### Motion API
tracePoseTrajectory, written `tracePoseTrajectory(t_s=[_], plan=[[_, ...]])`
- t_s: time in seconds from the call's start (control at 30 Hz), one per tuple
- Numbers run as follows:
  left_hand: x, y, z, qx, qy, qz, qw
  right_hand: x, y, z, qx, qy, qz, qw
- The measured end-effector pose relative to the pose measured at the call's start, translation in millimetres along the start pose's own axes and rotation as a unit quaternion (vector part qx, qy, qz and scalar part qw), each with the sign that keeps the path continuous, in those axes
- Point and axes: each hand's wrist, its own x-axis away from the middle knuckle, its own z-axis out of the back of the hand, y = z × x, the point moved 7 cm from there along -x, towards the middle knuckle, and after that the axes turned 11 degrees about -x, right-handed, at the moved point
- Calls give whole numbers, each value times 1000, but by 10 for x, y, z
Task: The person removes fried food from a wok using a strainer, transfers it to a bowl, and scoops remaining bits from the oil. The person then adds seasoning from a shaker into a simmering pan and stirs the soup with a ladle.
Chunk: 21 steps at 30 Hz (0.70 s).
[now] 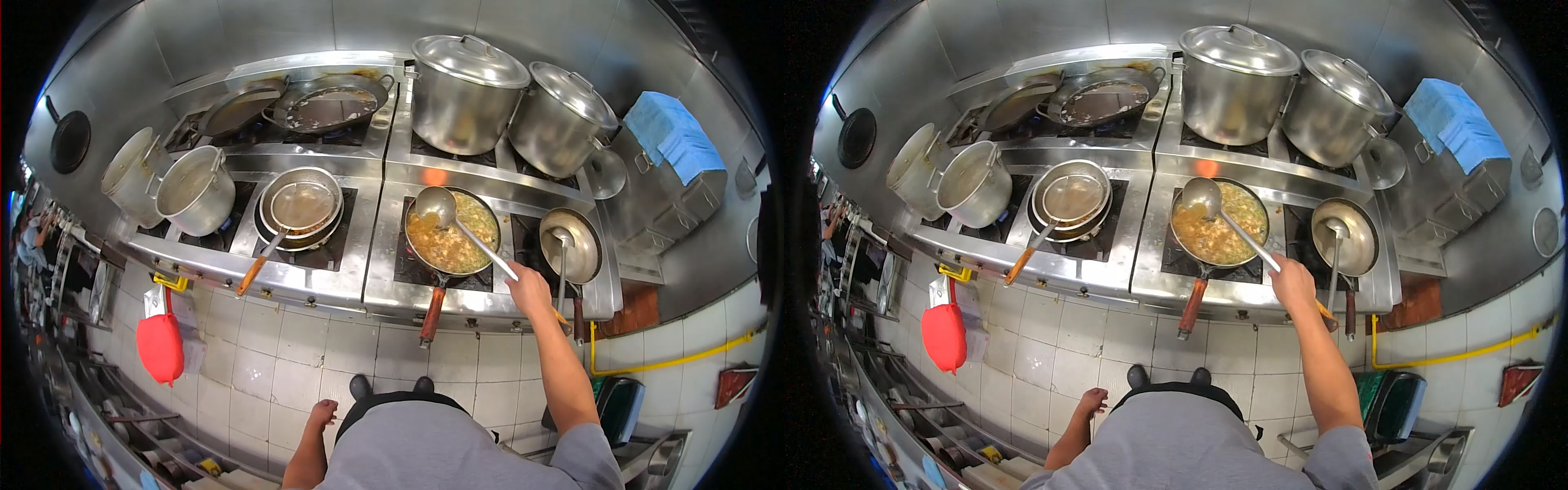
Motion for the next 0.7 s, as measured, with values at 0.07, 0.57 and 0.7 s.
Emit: tracePoseTrajectory(t_s=[0.07,0.57,0.7], plan=[[-10,36,-6,-8,-8,4,1000,-17,43,-17,-11,-1,-12,1000],[-70,59,-5,-14,-7,2,1000,21,82,104,-71,8,-29,997],[-38,47,-35,-16,-23,5,1000,21,5,121,27,27,16,999]])
